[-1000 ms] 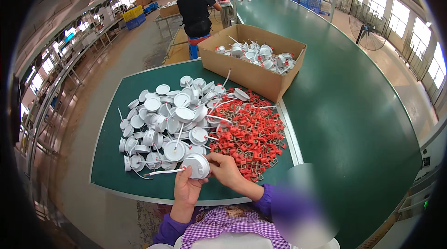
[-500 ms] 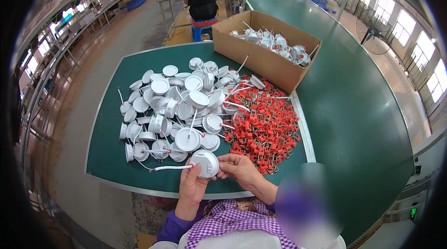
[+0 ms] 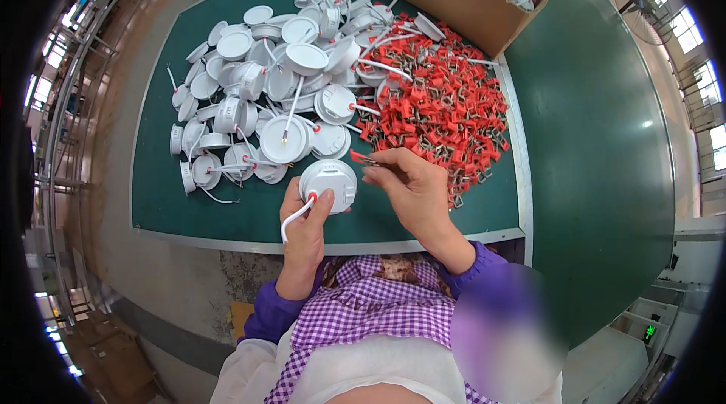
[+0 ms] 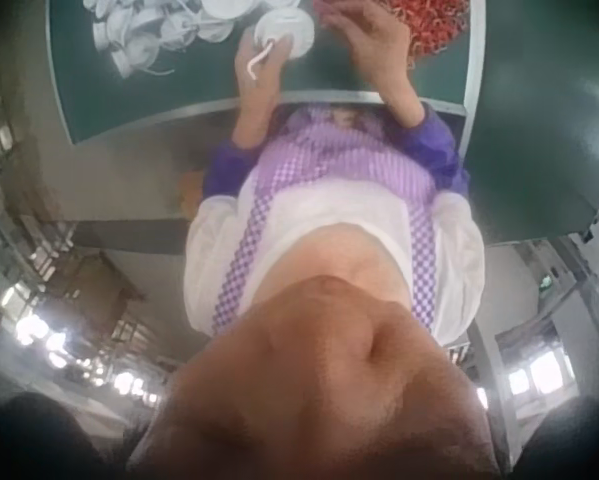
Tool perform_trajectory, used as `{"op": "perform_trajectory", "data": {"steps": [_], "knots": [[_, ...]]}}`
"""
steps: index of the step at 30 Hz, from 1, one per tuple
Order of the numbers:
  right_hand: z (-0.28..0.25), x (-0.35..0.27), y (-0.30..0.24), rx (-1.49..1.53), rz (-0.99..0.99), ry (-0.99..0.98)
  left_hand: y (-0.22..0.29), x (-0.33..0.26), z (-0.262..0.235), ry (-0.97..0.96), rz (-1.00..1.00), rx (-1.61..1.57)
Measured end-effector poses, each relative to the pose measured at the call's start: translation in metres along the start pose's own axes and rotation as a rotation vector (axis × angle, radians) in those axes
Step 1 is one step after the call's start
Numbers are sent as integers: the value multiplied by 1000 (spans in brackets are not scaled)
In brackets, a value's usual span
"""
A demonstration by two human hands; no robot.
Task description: The recorder is assembling small circular light fixture bases by manually inserting red plastic locking clips into prepared slots.
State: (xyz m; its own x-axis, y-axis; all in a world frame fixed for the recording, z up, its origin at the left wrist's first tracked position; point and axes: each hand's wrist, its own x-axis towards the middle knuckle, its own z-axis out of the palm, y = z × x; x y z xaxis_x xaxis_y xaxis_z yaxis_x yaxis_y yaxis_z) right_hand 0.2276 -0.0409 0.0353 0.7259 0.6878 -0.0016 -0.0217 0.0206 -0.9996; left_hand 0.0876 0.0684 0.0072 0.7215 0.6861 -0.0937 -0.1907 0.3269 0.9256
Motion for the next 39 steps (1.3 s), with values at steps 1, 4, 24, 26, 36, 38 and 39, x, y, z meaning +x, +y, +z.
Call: {"op": "perform_trajectory", "data": {"steps": [1, 4, 24, 26, 36, 38, 39], "knots": [[2, -1, -3, -129, -70, -26, -1, 0, 1, 20, 21, 59], [6, -3, -7, -360, -249, -31, -5, -1, 4, 44, 60, 152], [3, -22, 11, -622, -503, -59, -2, -1, 8, -55, 147, 440], [4, -23, 10, -596, -484, -57, 0, -1, 6, -84, 151, 466], [0, -41, 8, -387, -193, -170, -4, -26, -4, -184, 26, 302], [-1, -47, 6, -318, -50, -188, -5, -35, -7, -176, -102, 287], [-1, -50, 5, -243, 88, -207, -5, -39, -10, -182, -108, 284]]}}
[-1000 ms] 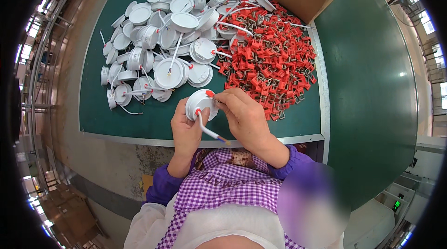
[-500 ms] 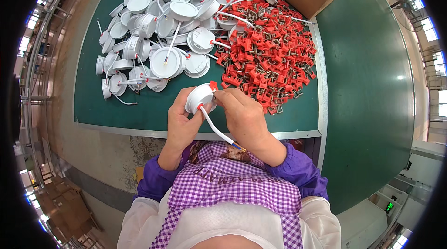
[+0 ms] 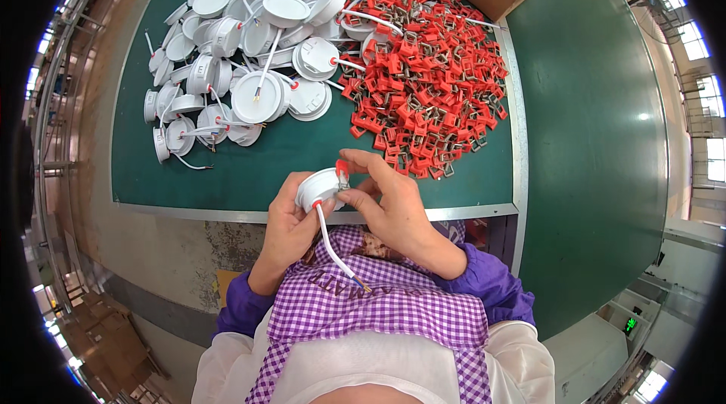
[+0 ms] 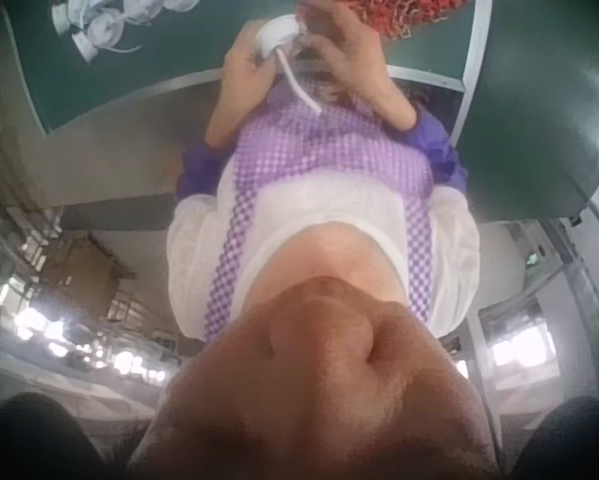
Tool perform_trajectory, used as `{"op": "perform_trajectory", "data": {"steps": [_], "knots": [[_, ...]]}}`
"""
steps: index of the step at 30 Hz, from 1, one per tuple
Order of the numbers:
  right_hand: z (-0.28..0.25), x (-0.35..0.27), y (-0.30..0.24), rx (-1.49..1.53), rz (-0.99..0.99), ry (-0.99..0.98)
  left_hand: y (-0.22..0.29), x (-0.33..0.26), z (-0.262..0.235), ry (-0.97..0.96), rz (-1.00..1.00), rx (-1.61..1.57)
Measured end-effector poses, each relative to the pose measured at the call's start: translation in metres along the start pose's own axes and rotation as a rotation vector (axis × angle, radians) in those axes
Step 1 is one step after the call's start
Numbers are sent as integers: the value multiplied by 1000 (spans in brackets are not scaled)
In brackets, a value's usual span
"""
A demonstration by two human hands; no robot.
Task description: The recorder is assembling small circular light fixture bases by manually inserting red plastic locking clips into prepared slots.
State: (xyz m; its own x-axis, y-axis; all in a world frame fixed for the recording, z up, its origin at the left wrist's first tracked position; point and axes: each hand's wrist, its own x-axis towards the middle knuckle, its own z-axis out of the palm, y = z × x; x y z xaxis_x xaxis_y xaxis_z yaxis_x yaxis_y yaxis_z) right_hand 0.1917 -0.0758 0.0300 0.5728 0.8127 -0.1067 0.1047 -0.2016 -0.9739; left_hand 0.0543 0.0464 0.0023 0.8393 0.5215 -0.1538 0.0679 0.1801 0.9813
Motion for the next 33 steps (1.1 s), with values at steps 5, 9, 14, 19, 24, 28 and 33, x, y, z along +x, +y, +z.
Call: {"op": "perform_trajectory", "data": {"steps": [5, 9, 14, 19, 24, 28, 33], "knots": [[3, -5, 4, -30, 11, -49, -4, -10, -2, -16, -26, -9], [4, 1, 4, 76, 137, -76, -7, -15, -7, -30, -62, -21], [0, 5, 7, 7, 207, -164, -10, -15, -12, -73, -144, -65], [-19, 28, 10, -411, -74, -11, -5, -4, -20, 117, -31, 0], [-15, 49, 29, -1025, 25, 88, 8, 2, -44, 290, 24, -176], [9, 43, 30, -999, -25, 24, -3, 2, -50, 350, 53, -520], [7, 40, 41, -755, -309, 245, -8, -2, -56, 211, -42, -782]]}}
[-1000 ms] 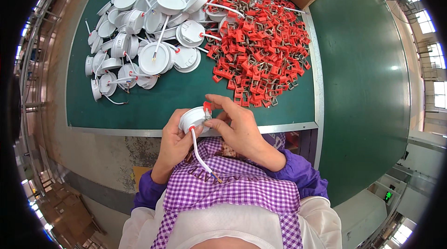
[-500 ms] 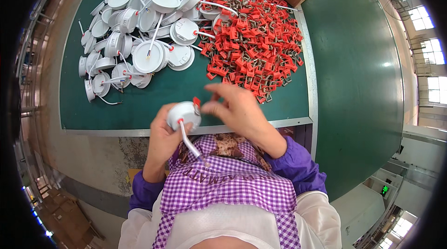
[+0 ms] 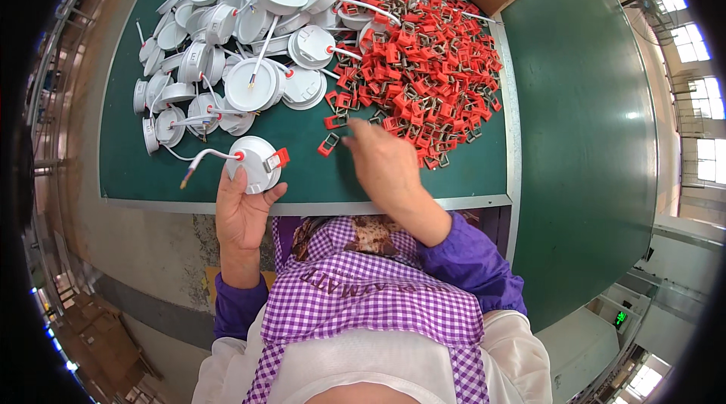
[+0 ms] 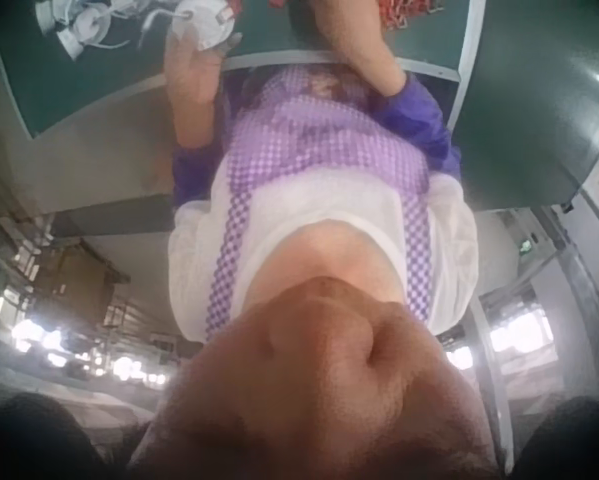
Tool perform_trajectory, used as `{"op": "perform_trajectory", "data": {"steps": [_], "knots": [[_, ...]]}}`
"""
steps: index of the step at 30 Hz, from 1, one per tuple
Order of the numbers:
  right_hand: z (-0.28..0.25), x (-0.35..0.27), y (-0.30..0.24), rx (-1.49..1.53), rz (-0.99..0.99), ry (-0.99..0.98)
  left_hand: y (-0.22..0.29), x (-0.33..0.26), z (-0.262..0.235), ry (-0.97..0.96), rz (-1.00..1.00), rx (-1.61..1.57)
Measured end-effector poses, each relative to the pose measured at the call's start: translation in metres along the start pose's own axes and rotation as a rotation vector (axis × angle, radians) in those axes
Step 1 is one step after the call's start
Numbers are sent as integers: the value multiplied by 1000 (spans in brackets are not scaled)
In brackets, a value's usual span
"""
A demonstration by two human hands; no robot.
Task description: The recorder is assembling small circular light fixture bases by manually inserting red plastic locking clips into prepared slots.
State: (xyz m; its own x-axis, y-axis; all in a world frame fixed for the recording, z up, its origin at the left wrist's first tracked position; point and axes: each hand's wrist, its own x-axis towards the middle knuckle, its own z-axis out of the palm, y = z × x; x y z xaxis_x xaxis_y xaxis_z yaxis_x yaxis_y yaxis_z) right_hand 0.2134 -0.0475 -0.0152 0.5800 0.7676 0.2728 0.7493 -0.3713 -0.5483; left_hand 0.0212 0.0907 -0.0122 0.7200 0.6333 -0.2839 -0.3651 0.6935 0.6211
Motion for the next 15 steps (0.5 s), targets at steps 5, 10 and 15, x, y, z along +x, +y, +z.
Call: {"op": "perform_trajectory", "data": {"steps": [5, 10, 15], "knots": [[-2, 11, -3, -25, 3, -153, 0, -1, 9, 81, 30, 339], [12, 16, -28, -162, 56, -295, -1, -1, 3, 97, 119, 540], [18, 16, -21, -13, 11, -286, -1, -1, 14, 118, 79, 117]]}}
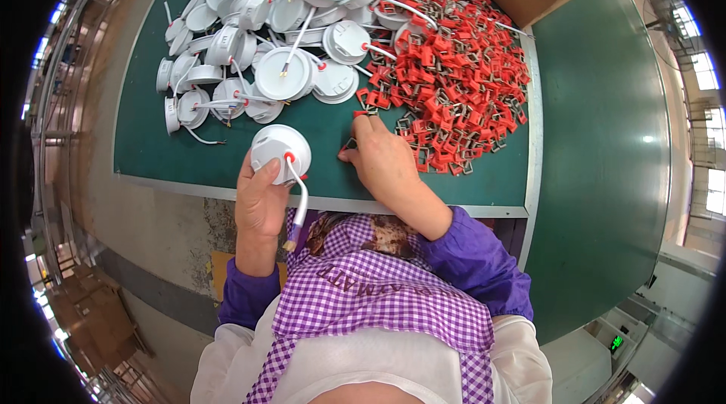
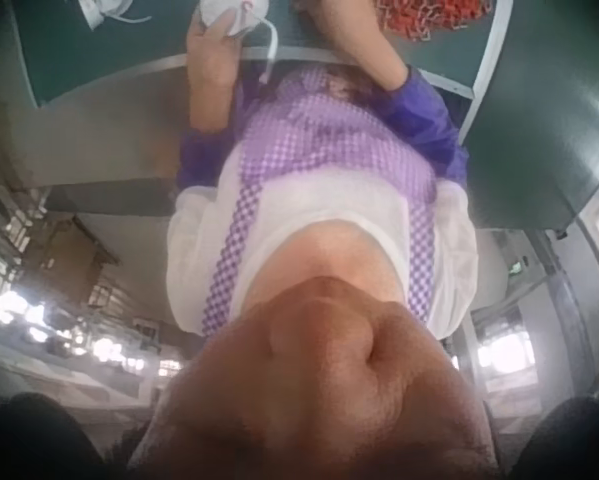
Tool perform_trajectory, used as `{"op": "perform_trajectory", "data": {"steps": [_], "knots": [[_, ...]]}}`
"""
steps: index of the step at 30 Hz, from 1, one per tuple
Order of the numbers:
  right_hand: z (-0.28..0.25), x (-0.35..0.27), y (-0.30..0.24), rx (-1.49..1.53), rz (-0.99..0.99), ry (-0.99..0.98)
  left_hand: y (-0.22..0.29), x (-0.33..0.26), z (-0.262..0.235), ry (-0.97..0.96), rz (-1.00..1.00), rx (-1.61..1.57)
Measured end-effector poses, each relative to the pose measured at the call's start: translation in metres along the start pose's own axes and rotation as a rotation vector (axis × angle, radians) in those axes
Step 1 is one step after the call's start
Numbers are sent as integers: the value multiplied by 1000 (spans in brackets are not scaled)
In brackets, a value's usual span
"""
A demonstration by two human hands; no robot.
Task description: The recorder is assembling small circular light fixture bases by manually inserting red plastic locking clips into prepared slots.
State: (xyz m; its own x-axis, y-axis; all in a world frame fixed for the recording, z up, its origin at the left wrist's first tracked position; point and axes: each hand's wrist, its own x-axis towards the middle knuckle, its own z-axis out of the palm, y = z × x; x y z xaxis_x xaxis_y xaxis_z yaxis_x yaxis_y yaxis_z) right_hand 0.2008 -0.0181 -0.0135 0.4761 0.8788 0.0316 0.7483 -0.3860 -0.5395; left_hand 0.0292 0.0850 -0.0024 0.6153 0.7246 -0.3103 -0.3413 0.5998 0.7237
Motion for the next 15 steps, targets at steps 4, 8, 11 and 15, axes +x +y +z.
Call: {"op": "perform_trajectory", "data": {"steps": [4, 8, 11, 15], "knots": [[-5, 0, 6, 195, 68, -86, -2, 3, 13, -54, -176, -83], [-24, 6, 9, 778, 244, -1, -7, 8, 14, -95, -98, 274], [-35, 6, 1, 764, 172, 171, -7, 9, 23, -110, -67, 459], [-40, -6, -10, 414, -137, 255, -18, 13, 30, -91, 62, 548]]}}
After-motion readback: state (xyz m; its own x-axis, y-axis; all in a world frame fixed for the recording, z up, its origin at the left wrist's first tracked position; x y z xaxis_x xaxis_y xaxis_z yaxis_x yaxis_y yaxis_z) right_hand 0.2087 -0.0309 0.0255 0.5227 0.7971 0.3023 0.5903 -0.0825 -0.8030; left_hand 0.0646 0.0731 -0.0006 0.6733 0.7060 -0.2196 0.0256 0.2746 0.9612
